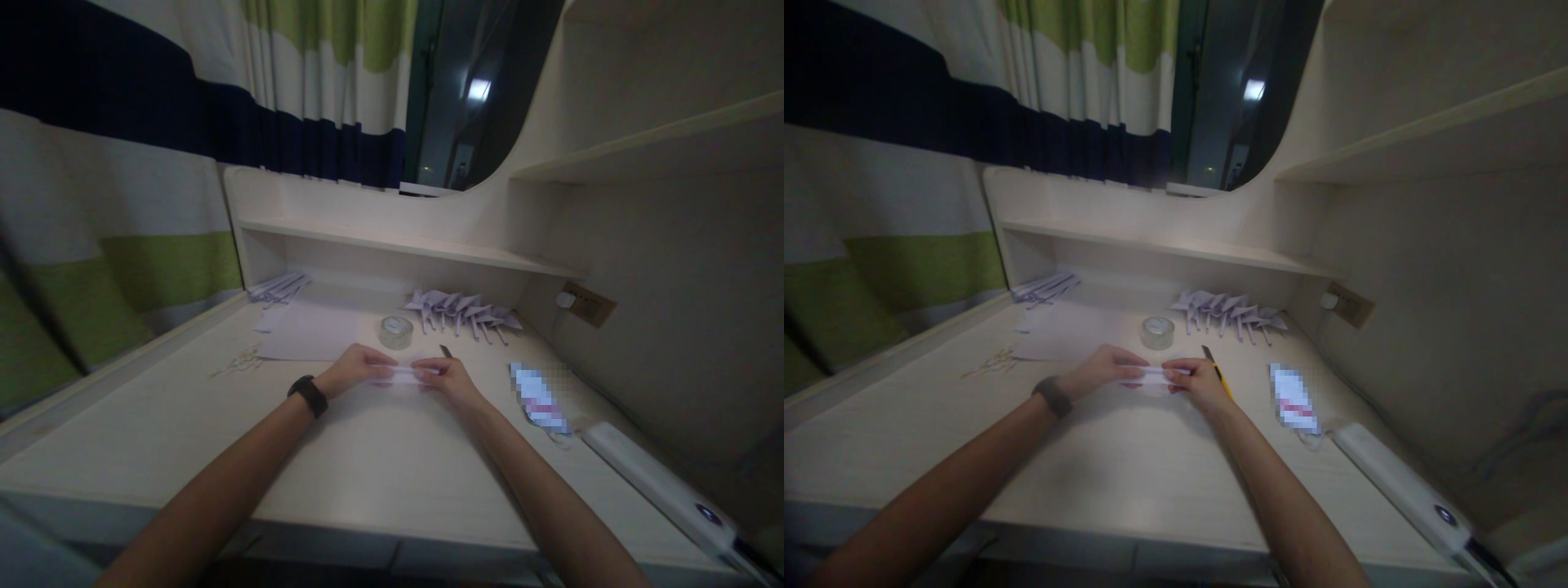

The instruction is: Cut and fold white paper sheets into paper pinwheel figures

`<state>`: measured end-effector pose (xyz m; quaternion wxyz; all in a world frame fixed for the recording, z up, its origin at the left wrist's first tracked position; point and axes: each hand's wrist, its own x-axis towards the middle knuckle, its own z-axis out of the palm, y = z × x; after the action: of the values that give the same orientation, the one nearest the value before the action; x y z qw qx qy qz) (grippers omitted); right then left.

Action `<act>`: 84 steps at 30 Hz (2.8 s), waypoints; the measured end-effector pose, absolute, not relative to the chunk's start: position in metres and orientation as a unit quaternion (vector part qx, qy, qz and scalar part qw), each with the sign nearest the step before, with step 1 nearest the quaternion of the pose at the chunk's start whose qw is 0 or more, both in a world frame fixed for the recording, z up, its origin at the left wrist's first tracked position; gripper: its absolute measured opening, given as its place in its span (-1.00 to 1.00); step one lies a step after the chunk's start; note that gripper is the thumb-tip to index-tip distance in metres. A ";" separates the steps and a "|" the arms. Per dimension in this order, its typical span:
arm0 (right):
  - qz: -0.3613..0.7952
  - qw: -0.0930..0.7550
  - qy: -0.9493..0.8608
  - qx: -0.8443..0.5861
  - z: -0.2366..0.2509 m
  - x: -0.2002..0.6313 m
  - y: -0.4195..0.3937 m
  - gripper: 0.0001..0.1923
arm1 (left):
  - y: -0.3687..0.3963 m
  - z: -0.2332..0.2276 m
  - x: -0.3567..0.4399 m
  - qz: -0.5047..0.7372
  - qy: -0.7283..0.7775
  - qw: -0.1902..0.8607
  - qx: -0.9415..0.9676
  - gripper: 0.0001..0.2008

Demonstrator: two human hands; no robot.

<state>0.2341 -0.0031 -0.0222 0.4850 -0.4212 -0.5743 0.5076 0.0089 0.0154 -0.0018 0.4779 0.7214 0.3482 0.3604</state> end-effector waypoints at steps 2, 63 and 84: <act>0.500 0.482 -0.577 -0.430 -0.023 0.233 -0.002 -0.53 | 0.017 -0.004 0.008 0.357 0.357 0.474 0.722 -0.58; 0.583 0.482 -0.530 -0.383 -0.016 0.242 -0.005 -0.65 | 0.017 0.001 0.004 0.372 0.296 0.597 0.646 -0.58; 0.574 0.440 -0.570 -0.388 -0.026 0.241 -0.002 -0.59 | 0.017 -0.006 0.009 0.370 0.308 0.600 0.639 -0.60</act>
<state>0.2407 -0.0018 -0.0256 0.4405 -0.3884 -0.5704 0.5742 0.0087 0.0173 -0.0064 0.5995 0.6390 0.3083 0.3705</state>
